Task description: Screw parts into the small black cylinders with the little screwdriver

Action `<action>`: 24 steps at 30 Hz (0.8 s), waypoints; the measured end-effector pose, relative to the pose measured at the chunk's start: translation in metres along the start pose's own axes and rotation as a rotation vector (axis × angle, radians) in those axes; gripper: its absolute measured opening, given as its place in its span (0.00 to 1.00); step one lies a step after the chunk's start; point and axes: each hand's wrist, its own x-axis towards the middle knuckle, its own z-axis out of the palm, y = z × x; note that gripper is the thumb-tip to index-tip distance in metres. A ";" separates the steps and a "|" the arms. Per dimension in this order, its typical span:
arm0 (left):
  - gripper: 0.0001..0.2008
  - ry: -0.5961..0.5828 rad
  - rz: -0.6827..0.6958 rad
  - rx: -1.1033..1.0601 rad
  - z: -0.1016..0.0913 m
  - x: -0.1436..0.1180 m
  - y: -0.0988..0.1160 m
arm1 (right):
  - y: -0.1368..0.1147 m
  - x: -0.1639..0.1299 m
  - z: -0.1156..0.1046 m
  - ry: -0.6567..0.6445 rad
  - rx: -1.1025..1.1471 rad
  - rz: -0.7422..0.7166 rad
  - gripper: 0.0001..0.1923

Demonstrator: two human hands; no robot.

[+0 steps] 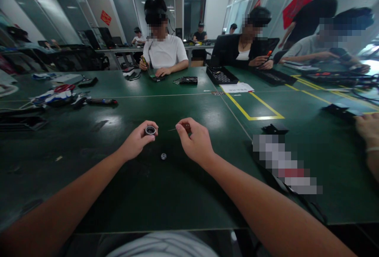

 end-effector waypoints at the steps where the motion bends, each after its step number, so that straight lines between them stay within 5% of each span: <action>1: 0.12 -0.040 0.000 0.070 -0.001 -0.001 0.003 | 0.000 0.000 0.000 -0.004 0.000 0.001 0.11; 6: 0.12 -0.258 0.019 0.378 -0.004 -0.004 0.017 | -0.002 0.000 0.000 -0.019 -0.008 0.009 0.11; 15: 0.15 -0.544 0.094 0.439 -0.004 -0.005 0.017 | -0.001 0.001 0.001 -0.023 -0.001 0.022 0.11; 20: 0.10 -0.561 0.121 0.585 -0.005 -0.006 0.020 | -0.002 0.001 0.002 -0.048 -0.006 0.009 0.10; 24: 0.15 -0.494 0.042 0.625 -0.007 -0.006 0.017 | -0.002 0.001 0.001 -0.060 -0.006 0.014 0.10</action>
